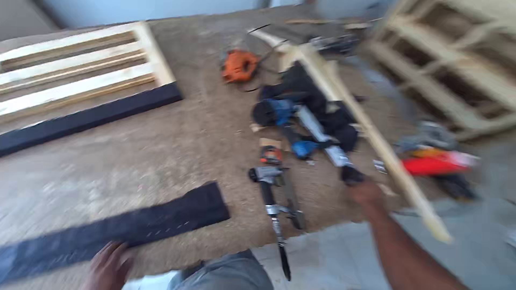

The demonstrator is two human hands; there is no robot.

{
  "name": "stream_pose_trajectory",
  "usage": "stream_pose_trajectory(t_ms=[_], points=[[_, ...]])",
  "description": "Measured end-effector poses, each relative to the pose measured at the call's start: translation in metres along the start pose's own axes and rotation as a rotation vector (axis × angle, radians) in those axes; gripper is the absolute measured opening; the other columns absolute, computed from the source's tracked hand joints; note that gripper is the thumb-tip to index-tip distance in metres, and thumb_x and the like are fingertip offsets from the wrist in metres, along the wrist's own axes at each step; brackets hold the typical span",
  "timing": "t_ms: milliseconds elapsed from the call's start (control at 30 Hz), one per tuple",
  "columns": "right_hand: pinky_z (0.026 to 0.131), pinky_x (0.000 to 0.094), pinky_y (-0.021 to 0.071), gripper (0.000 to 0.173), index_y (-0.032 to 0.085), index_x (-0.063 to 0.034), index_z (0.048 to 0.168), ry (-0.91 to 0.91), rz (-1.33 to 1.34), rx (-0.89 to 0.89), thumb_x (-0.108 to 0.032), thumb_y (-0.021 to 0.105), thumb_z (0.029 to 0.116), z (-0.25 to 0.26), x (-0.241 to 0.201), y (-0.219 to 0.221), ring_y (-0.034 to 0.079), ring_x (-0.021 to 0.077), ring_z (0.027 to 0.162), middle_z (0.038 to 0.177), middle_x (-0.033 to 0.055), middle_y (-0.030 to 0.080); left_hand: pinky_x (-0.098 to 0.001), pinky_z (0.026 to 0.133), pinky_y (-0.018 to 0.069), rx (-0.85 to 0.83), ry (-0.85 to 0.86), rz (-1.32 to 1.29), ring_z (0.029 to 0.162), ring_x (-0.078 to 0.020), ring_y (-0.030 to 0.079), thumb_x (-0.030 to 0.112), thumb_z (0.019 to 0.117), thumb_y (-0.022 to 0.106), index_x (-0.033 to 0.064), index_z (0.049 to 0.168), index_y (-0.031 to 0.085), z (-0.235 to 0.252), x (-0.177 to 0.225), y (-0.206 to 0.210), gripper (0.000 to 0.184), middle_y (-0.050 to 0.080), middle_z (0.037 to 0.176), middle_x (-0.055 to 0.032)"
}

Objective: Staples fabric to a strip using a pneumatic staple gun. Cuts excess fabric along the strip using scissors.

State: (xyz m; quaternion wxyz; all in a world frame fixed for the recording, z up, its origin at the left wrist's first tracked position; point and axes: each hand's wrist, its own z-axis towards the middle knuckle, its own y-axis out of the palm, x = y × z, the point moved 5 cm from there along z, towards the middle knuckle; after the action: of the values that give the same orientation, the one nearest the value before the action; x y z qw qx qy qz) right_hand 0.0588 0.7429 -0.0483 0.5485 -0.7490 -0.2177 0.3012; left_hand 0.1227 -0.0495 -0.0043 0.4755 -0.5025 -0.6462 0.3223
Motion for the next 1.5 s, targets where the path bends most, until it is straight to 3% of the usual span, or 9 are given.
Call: stream_pose_trajectory(t_ms=[233, 433, 567, 667, 833, 933, 1100, 1233, 1500], points=[[0.091, 0.0786, 0.0448, 0.045, 0.062, 0.006, 0.123, -0.109, -0.228, -0.084, -0.027, 0.072, 0.0942, 0.089, 0.054, 0.017, 0.06, 0.0587, 0.112, 0.119, 0.0389, 0.062, -0.0495, 0.125, 0.0271, -0.096, -0.02, 0.041, 0.15, -0.0274, 0.037, 0.027, 0.0985, 0.065, 0.0163, 0.144, 0.059, 0.041, 0.111, 0.054, 0.047, 0.051, 0.153, -0.0105], [0.092, 0.0753, 0.0451, 0.031, 0.071, 0.0071, 0.101, -0.145, -0.244, -0.238, -0.023, 0.072, 0.095, 0.091, 0.055, -0.004, 0.062, 0.0547, 0.108, 0.11, 0.0367, 0.066, -0.0532, 0.119, 0.0356, 0.022, -0.003, 0.121, 0.138, -0.0279, 0.052, 0.016, 0.0955, 0.067, 0.0189, 0.139, 0.064, 0.058, 0.11, 0.071, 0.043, 0.061, 0.142, -0.008], [0.066, 0.0335, 0.0539, 0.023, 0.06, 0.0038, 0.113, 0.03, 0.248, -0.477, -0.014, 0.046, 0.1087, 0.005, 0.029, -0.057, 0.06, 0.0153, 0.069, 0.084, 0.0091, 0.06, -0.0511, 0.116, 0.04, 0.013, 0.049, 0.149, 0.131, -0.0272, 0.058, 0.015, 0.0939, 0.069, 0.0171, 0.13, 0.069, 0.054, 0.102, 0.068, 0.036, 0.066, 0.133, -0.0073], [0.076, 0.0322, 0.0592, 0.015, 0.058, -0.0067, 0.112, 0.083, 0.612, -0.648, -0.008, 0.045, 0.1042, -0.054, 0.032, -0.066, 0.067, 0.0108, 0.079, 0.09, -0.0012, 0.069, -0.0505, 0.114, 0.0429, 0.014, 0.118, 0.167, 0.126, -0.0266, 0.061, 0.013, 0.0926, 0.069, 0.0182, 0.126, 0.072, 0.037, 0.102, 0.065, 0.034, 0.069, 0.128, -0.0057], [0.083, 0.0411, 0.0634, 0.041, 0.052, -0.0016, 0.132, -0.156, 0.825, -0.858, 0.006, 0.057, 0.0916, -0.167, -0.027, -0.043, 0.075, 0.0233, 0.092, 0.105, 0.0085, 0.075, -0.0515, 0.116, 0.0399, 0.002, 0.08, 0.017, 0.133, -0.0282, 0.056, 0.043, 0.0916, 0.075, 0.0178, 0.131, 0.069, 0.019, 0.105, 0.069, 0.047, 0.066, 0.134, -0.0069], [0.08, 0.0454, 0.0639, 0.057, 0.052, -0.0005, 0.14, -0.304, 0.681, -0.902, -0.004, 0.069, 0.0863, -0.216, -0.076, -0.009, 0.074, 0.0279, 0.09, 0.106, 0.0139, 0.073, -0.0534, 0.114, 0.0428, 0.054, 0.113, -0.061, 0.133, -0.0293, 0.056, 0.042, 0.0976, 0.068, 0.0152, 0.131, 0.069, 0.038, 0.126, 0.068, 0.043, 0.065, 0.135, -0.0085], [0.084, 0.0422, 0.061, 0.057, 0.055, -0.0159, 0.145, -0.576, 0.263, -0.946, -0.026, 0.07, 0.0908, -0.248, -0.118, 0.032, 0.072, 0.0175, 0.094, 0.113, 0.0043, 0.073, -0.0538, 0.115, 0.0407, -0.062, 0.149, -0.04, 0.138, -0.032, 0.05, 0.026, 0.0987, 0.067, 0.0156, 0.141, 0.061, 0.103, 0.179, 0.07, 0.044, 0.06, 0.143, -0.0102], [0.091, 0.0463, 0.0574, 0.061, 0.052, -0.0181, 0.149, -0.649, 0.076, -0.898, -0.029, 0.068, 0.0915, -0.249, -0.124, 0.034, 0.068, 0.0213, 0.101, 0.124, 0.0072, 0.068, -0.055, 0.101, 0.0504, -0.056, 0.214, 0.04, 0.124, -0.0337, 0.057, 0.029, 0.0935, 0.074, 0.02, 0.127, 0.07, 0.135, 0.198, 0.085, 0.035, 0.066, 0.126, -0.0095], [0.102, 0.0511, 0.0512, 0.063, 0.05, -0.0141, 0.151, -0.749, -0.088, -0.814, -0.027, 0.067, 0.0924, -0.244, -0.132, 0.032, 0.064, 0.03, 0.118, 0.135, 0.0136, 0.063, -0.0499, 0.099, 0.0509, -0.085, 0.334, 0.083, 0.119, -0.0289, 0.062, 0.024, 0.1034, 0.058, 0.0127, 0.106, 0.074, 0.132, 0.201, 0.095, 0.02, 0.071, 0.112, -0.0074]])
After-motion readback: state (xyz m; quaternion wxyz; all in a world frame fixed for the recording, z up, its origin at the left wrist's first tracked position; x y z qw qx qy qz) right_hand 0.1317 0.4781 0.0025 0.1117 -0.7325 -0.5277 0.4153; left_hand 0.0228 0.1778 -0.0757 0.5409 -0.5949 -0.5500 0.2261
